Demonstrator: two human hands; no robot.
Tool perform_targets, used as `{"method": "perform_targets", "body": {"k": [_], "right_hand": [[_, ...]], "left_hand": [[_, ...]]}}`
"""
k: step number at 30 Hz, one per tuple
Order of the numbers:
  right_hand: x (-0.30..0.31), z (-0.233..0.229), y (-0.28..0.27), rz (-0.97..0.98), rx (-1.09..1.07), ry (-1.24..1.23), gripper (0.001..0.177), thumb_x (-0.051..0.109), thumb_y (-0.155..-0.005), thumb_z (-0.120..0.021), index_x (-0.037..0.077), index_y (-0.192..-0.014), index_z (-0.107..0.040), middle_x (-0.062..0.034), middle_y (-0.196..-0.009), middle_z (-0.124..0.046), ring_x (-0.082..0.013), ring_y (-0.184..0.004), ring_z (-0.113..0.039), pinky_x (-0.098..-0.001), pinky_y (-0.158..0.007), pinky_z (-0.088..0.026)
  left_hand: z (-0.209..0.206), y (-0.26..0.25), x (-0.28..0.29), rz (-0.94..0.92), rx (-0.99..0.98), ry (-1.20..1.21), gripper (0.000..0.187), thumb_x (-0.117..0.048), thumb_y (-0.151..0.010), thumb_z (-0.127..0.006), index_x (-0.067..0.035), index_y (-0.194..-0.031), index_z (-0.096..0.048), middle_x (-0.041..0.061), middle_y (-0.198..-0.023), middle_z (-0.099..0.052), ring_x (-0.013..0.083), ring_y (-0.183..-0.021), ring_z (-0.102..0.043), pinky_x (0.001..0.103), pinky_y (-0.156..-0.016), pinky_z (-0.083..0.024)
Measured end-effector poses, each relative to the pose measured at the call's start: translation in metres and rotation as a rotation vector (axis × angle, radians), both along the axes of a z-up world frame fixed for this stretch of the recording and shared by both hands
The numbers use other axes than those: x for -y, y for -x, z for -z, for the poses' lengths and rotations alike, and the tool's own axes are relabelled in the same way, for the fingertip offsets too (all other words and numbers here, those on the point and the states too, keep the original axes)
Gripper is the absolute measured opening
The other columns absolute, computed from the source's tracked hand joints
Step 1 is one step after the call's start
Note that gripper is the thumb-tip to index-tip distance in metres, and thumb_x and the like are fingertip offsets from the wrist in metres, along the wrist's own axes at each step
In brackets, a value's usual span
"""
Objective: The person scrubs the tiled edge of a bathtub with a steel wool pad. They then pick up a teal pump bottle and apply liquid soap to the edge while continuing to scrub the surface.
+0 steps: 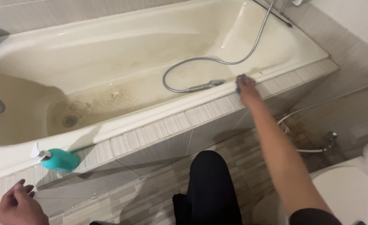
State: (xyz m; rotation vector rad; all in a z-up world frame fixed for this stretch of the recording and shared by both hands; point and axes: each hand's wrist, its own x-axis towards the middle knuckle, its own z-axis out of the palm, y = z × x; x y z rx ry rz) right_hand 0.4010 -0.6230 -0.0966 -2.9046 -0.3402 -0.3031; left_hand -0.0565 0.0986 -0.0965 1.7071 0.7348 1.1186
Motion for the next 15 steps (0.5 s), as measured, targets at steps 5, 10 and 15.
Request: {"method": "perform_targets", "body": {"k": [5,10,15], "right_hand": [[-0.031,-0.024,0.039,0.004,0.018,0.136,0.059,0.003,-0.092,-0.051,0.009,-0.151,-0.048,-0.0293,-0.153,-0.044,-0.0472,-0.141,-0.041,-0.0521,-0.108,-0.041],[-0.14,-0.038,0.089,0.124,-0.119,-0.413,0.041,0.038,-0.11,-0.044,0.006,-0.123,-0.067,-0.0231,-0.132,-0.062,-0.0415,-0.118,-0.059,-0.0503,-0.1,-0.045],[-0.292,-0.037,0.17,-0.129,-0.214,-0.505,0.03,0.028,-0.105,-0.053,0.003,-0.118,-0.063,-0.0213,-0.113,-0.058,-0.0364,-0.101,-0.06,-0.0494,-0.088,-0.049]], "left_hand": [[-0.007,0.0,0.005,0.031,0.02,-0.014,0.025,0.007,-0.105,-0.054,0.013,-0.12,-0.073,0.018,-0.104,-0.072,0.0188,-0.1,-0.072,0.028,-0.091,-0.06],[-0.018,-0.016,0.023,0.079,0.046,0.032,0.021,0.002,-0.108,-0.058,0.01,-0.12,-0.074,0.014,-0.112,-0.073,0.016,-0.102,-0.071,0.026,-0.091,-0.059],[-0.023,-0.032,0.043,0.044,-0.029,-0.076,0.021,0.002,-0.106,-0.062,0.007,-0.121,-0.075,0.015,-0.103,-0.073,0.0152,-0.096,-0.066,0.027,-0.086,-0.053]]}}
